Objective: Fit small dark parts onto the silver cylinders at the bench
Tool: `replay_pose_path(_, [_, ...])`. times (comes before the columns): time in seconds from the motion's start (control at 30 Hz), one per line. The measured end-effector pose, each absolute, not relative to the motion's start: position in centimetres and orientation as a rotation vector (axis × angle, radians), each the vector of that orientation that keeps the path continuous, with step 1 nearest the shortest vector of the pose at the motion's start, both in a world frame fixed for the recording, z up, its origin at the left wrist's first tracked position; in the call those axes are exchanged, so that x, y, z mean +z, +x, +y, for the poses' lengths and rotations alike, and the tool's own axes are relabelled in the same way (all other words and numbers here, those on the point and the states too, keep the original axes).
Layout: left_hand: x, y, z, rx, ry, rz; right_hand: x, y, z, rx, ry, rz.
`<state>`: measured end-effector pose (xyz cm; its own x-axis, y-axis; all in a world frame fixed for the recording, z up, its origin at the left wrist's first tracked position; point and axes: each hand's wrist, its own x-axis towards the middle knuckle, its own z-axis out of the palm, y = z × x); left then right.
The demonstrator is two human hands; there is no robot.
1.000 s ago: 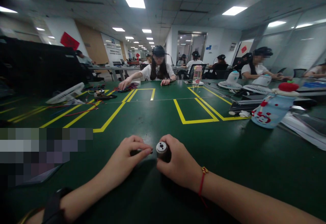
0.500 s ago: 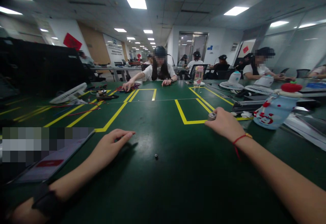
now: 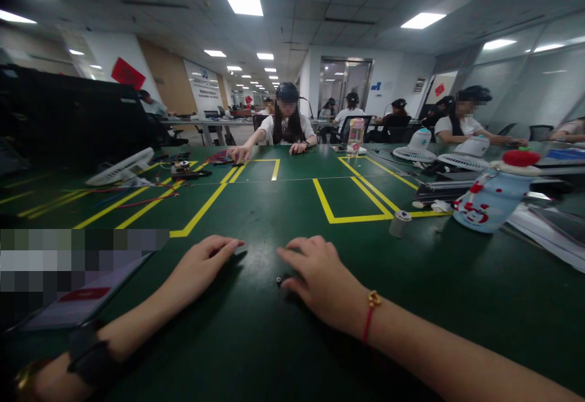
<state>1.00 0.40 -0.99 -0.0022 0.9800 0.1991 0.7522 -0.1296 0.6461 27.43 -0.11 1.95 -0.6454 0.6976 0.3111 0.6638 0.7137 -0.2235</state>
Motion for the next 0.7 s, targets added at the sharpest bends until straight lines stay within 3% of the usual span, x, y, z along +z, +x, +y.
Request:
replay_pose_path(0.13, [-1.0,1.0,0.3,0.888,1.923,1.796,2.1,27.3,0.3,0.128,-1.104,-2.546])
replay_pose_path(0.3, [-0.9,1.0,0.2,0.899,1.92,1.784,5.9,36.0,4.8,-0.309,-1.88,-2.11])
replay_pose_path(0.4, [-1.0,1.1,0.2,0.906,1.923,1.789,7.3,40.7,6.4,-0.39,-2.267,-1.906])
replay_pose_path(0.7, [-0.8,1.0,0.1,0.88,1.921,1.782,7.3,43.3,7.2,-0.298,-2.355,-1.86])
